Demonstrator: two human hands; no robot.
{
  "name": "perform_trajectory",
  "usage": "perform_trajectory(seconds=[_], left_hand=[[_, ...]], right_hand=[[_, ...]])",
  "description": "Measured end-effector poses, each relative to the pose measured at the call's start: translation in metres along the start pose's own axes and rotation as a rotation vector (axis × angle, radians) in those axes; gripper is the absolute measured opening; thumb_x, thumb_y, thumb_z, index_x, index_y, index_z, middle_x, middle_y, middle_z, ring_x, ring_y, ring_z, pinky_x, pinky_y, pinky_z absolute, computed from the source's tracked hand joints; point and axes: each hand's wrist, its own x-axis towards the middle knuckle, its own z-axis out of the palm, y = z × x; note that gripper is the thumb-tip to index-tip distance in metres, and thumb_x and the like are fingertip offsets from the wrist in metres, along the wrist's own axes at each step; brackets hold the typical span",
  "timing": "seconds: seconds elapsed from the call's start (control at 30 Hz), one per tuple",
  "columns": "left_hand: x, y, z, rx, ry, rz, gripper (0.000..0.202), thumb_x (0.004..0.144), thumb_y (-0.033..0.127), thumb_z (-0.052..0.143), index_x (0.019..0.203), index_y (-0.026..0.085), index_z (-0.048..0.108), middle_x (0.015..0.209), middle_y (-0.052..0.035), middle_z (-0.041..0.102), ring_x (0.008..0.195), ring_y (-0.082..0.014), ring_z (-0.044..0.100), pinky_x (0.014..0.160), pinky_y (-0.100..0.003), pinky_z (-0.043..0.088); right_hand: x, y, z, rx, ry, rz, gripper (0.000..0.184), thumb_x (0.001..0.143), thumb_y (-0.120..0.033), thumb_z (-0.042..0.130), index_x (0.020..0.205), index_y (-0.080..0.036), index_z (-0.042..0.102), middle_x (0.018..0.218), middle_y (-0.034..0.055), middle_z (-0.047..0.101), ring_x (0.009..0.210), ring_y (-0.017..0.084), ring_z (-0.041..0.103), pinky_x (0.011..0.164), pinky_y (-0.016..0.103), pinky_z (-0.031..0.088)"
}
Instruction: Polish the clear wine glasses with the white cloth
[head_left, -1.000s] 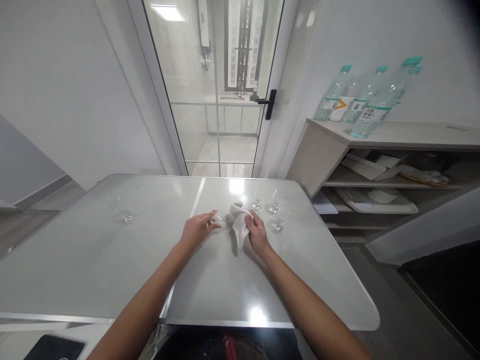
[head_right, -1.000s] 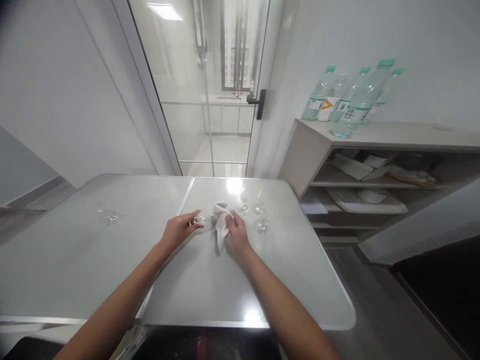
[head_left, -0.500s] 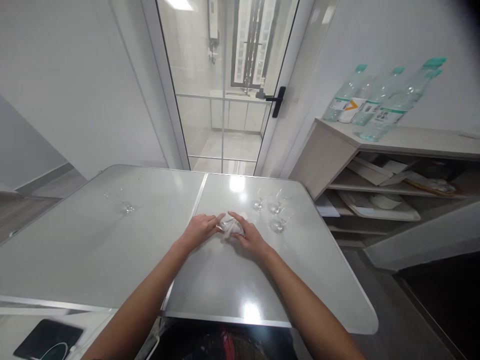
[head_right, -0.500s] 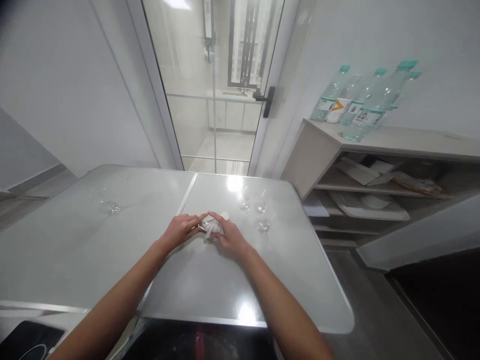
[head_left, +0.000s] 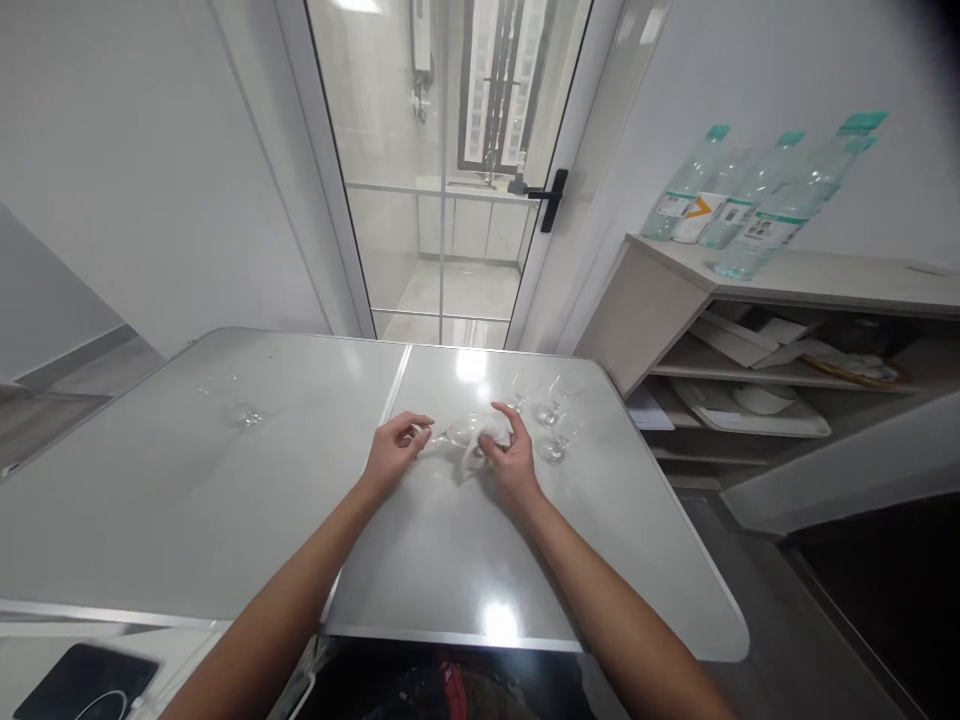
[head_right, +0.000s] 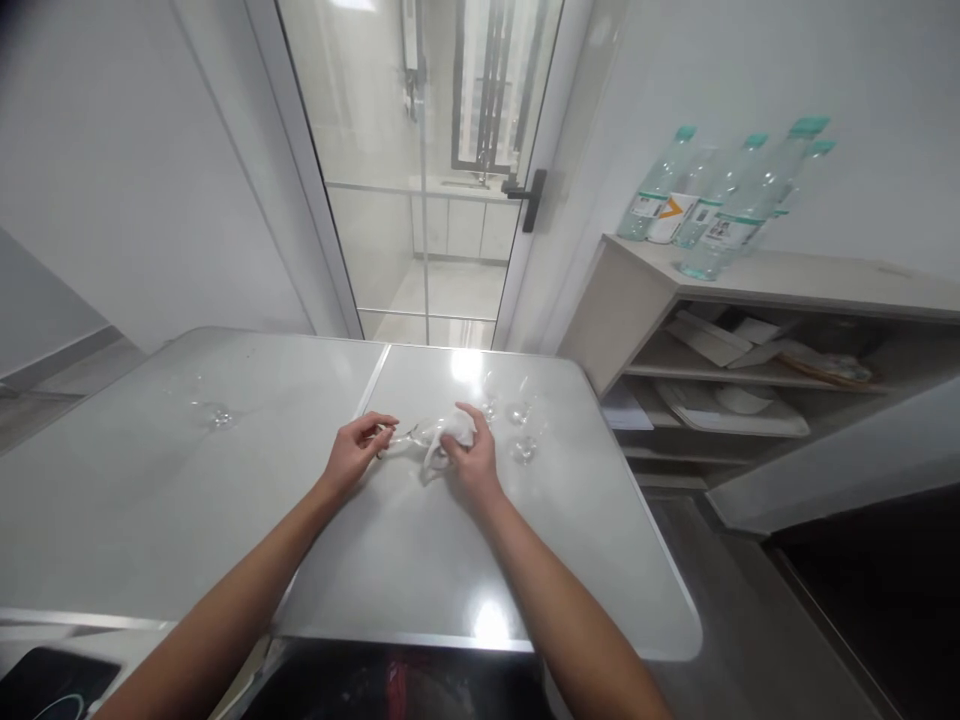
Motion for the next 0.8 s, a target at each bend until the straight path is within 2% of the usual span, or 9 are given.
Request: perform_trajectory(seconds=[0.07, 0.13, 0.2, 0.3, 0.47, 0.53, 0.63, 0.7, 0.8], left_hand=[[-0.005, -0.001, 0.006, 0.074, 0.112, 0.139, 0.027, 0.093, 0.045, 0.066, 0.102, 0.02, 0.068, 0.096, -0.0063, 0.062, 0.08, -0.0173, 0.057, 0.063, -0.026, 0.048], [-0.009, -0.003, 0.011, 0.15, 0.153, 0.198, 0.022, 0.094, 0.042, 0.065, 0.093, 0.021, 0.061, 0.088, -0.0034, 0.056, 0.076, -0.0161, 0.052, 0.065, -0.027, 0.045], [-0.011, -0.007, 0.014, 0.155, 0.206, 0.151, 0.024, 0.098, 0.041, 0.059, 0.085, 0.021, 0.054, 0.077, 0.0003, 0.047, 0.067, -0.0148, 0.044, 0.061, -0.026, 0.041], [-0.011, -0.013, 0.019, -0.012, 0.244, -0.029, 0.031, 0.102, 0.046, 0.049, 0.082, 0.023, 0.046, 0.066, 0.0044, 0.036, 0.055, -0.0134, 0.034, 0.051, -0.025, 0.033], [-0.009, -0.02, 0.018, -0.113, 0.198, -0.133, 0.038, 0.101, 0.05, 0.049, 0.076, 0.023, 0.041, 0.063, 0.0055, 0.032, 0.051, -0.0119, 0.03, 0.047, -0.024, 0.027], [-0.009, -0.019, 0.016, -0.077, 0.191, -0.117, 0.037, 0.102, 0.049, 0.048, 0.076, 0.023, 0.041, 0.062, 0.0053, 0.033, 0.051, -0.0124, 0.031, 0.048, -0.025, 0.028], [-0.012, -0.013, 0.014, 0.06, 0.185, -0.022, 0.031, 0.104, 0.044, 0.045, 0.081, 0.023, 0.044, 0.066, 0.004, 0.038, 0.057, -0.0141, 0.037, 0.054, -0.027, 0.033], [-0.015, -0.009, 0.015, 0.175, 0.167, 0.11, 0.025, 0.104, 0.039, 0.046, 0.085, 0.023, 0.045, 0.073, 0.0021, 0.043, 0.064, -0.0152, 0.042, 0.061, -0.028, 0.037], [-0.018, -0.008, 0.019, 0.272, 0.146, 0.246, 0.021, 0.103, 0.034, 0.048, 0.085, 0.022, 0.043, 0.077, 0.0009, 0.044, 0.068, -0.0159, 0.042, 0.066, -0.031, 0.037]], right_hand=[[-0.001, 0.0, 0.004, 0.113, 0.025, 0.087, 0.071, 0.085, -0.044, 0.08, 0.146, -0.025, 0.049, 0.087, -0.0014, 0.067, 0.073, 0.015, 0.064, 0.071, 0.027, 0.056], [-0.004, -0.003, 0.006, 0.114, -0.055, 0.12, 0.071, 0.089, -0.047, 0.075, 0.15, -0.024, 0.046, 0.091, 0.0004, 0.068, 0.077, 0.016, 0.066, 0.075, 0.029, 0.057], [-0.007, -0.007, 0.006, -0.001, -0.157, 0.057, 0.074, 0.091, -0.047, 0.074, 0.154, -0.025, 0.044, 0.105, 0.0049, 0.07, 0.087, 0.019, 0.068, 0.082, 0.031, 0.058], [-0.009, -0.011, 0.002, -0.28, -0.287, -0.157, 0.076, 0.087, -0.042, 0.079, 0.154, -0.025, 0.046, 0.136, 0.0118, 0.064, 0.115, 0.027, 0.066, 0.102, 0.04, 0.053], [-0.009, -0.005, -0.002, -0.489, -0.506, -0.326, 0.07, 0.093, -0.036, 0.072, 0.157, -0.028, 0.044, 0.139, 0.0128, 0.065, 0.124, 0.031, 0.063, 0.11, 0.049, 0.047], [-0.009, -0.004, -0.002, -0.456, -0.478, -0.292, 0.066, 0.092, -0.037, 0.073, 0.152, -0.028, 0.049, 0.136, 0.0114, 0.066, 0.12, 0.03, 0.064, 0.106, 0.047, 0.049], [-0.009, -0.006, 0.003, -0.273, -0.273, -0.129, 0.057, 0.09, -0.042, 0.076, 0.141, -0.028, 0.056, 0.114, 0.0065, 0.07, 0.096, 0.023, 0.067, 0.088, 0.036, 0.055], [-0.009, -0.007, 0.008, -0.096, -0.155, -0.003, 0.057, 0.09, -0.046, 0.076, 0.139, -0.027, 0.054, 0.095, 0.0014, 0.067, 0.079, 0.018, 0.063, 0.076, 0.03, 0.054], [-0.01, -0.008, 0.014, 0.076, -0.109, 0.111, 0.054, 0.094, -0.05, 0.07, 0.139, -0.027, 0.049, 0.082, -0.0033, 0.059, 0.07, 0.015, 0.057, 0.069, 0.026, 0.05]])
